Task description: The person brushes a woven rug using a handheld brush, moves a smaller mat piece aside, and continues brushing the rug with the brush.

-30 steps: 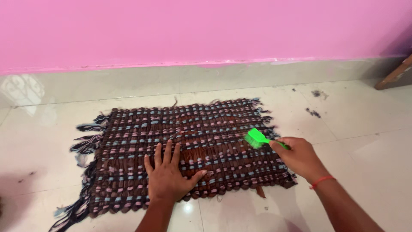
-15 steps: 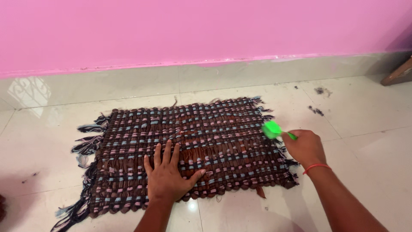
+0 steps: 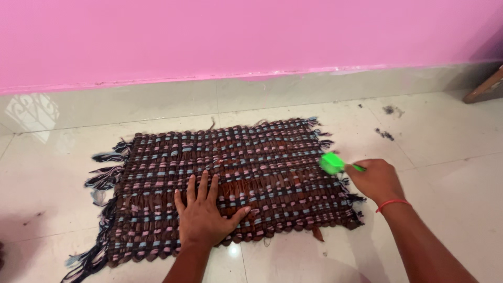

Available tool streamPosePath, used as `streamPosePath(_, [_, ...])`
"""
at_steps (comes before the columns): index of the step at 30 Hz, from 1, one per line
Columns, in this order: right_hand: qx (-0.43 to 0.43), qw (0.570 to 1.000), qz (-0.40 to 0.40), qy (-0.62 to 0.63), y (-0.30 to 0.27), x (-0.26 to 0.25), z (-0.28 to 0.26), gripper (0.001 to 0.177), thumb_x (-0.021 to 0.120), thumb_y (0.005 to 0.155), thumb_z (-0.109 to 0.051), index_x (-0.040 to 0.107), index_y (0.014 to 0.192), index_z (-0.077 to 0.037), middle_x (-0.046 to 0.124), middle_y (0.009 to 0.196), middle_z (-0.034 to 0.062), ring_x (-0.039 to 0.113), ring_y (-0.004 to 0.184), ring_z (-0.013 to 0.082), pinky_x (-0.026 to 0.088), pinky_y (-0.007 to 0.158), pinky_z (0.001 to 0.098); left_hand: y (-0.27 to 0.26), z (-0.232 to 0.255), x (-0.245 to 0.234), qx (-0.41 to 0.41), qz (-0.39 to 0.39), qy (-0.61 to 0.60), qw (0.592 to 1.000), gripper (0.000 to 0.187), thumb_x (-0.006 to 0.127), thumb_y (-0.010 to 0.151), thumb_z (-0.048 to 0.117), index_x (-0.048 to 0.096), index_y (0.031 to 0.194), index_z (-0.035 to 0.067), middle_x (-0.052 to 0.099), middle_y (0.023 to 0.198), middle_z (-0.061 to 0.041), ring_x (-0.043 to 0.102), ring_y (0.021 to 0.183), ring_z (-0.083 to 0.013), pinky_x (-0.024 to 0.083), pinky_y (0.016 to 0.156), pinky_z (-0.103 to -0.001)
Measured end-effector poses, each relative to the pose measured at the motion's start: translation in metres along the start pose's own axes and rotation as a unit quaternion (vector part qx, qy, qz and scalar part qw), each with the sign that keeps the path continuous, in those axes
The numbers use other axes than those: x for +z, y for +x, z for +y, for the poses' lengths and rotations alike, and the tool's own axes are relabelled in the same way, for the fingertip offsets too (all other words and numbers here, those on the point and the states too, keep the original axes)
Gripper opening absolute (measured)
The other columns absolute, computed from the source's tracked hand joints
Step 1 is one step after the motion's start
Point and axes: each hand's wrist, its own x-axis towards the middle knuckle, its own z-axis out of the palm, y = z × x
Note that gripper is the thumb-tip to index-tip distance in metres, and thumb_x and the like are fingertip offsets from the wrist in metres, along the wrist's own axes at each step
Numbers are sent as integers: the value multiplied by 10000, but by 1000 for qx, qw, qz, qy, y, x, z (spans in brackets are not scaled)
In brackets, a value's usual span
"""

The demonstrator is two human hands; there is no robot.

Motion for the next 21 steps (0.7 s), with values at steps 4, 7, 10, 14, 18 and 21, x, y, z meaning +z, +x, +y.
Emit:
streamPosePath(4, [73, 980, -160, 93, -10, 13, -26, 412, 740, 874, -509, 853, 1128, -205, 787, 887, 215, 758, 866, 409, 545, 797, 495, 3, 0, -1, 0, -12, -3, 1000, 1180, 326, 750, 975, 86, 1625, 220, -7, 1705, -19, -94, 1557, -267, -15, 1222, -583])
streamPosePath(7, [35, 979, -196, 35, -5, 21, -21, 424, 764, 846, -528, 817, 1116, -205, 816, 857, 157, 761, 845, 275, 586, 811, 375, 5, 2, -2, -1, -11, -2, 1000, 1180, 332, 749, 971, 77, 1621, 219, -23, 1704, -18, -103, 1553, -265, -17, 1214, -586])
streamPosePath(10, [54, 990, -122, 43, 5, 12, 7, 385, 764, 824, -492, 863, 1056, -201, 828, 882, 104, 764, 829, 232, 569, 811, 362, 3, 1, -1, -5, -18, 0, 1000, 1178, 336, 751, 969, 75, 1622, 221, -27, 1704, -13, -104, 1556, -266, -26, 1218, -583])
streamPosePath(14, [39, 999, -25, 14, 3, 2, 9, 369, 725, 876, -451, 853, 1064, -161, 796, 886, 123, 728, 782, 281, 566, 773, 388, 6, 2, -3, -6, -7, 0, 1000, 1175, 324, 759, 972, 88, 1631, 221, -14, 1711, -20, -84, 1567, -274, -11, 1229, -588])
streamPosePath(18, [20, 979, -162, 120, -9, 14, -16, 359, 755, 828, -456, 883, 1042, -198, 796, 797, 181, 726, 747, 353, 551, 735, 420, 13, 0, -2, -2, -22, 3, 1000, 1192, 328, 754, 980, 81, 1631, 212, -28, 1711, -25, -90, 1562, -278, -4, 1219, -596])
streamPosePath(21, [-2, 986, -159, 50, -16, 16, -16, 394, 779, 807, -482, 868, 996, -148, 787, 760, 158, 707, 737, 285, 571, 719, 388, 18, 0, -4, -1, -13, -4, 1000, 1197, 334, 740, 982, 84, 1631, 222, -36, 1713, -20, -87, 1561, -274, 11, 1213, -597])
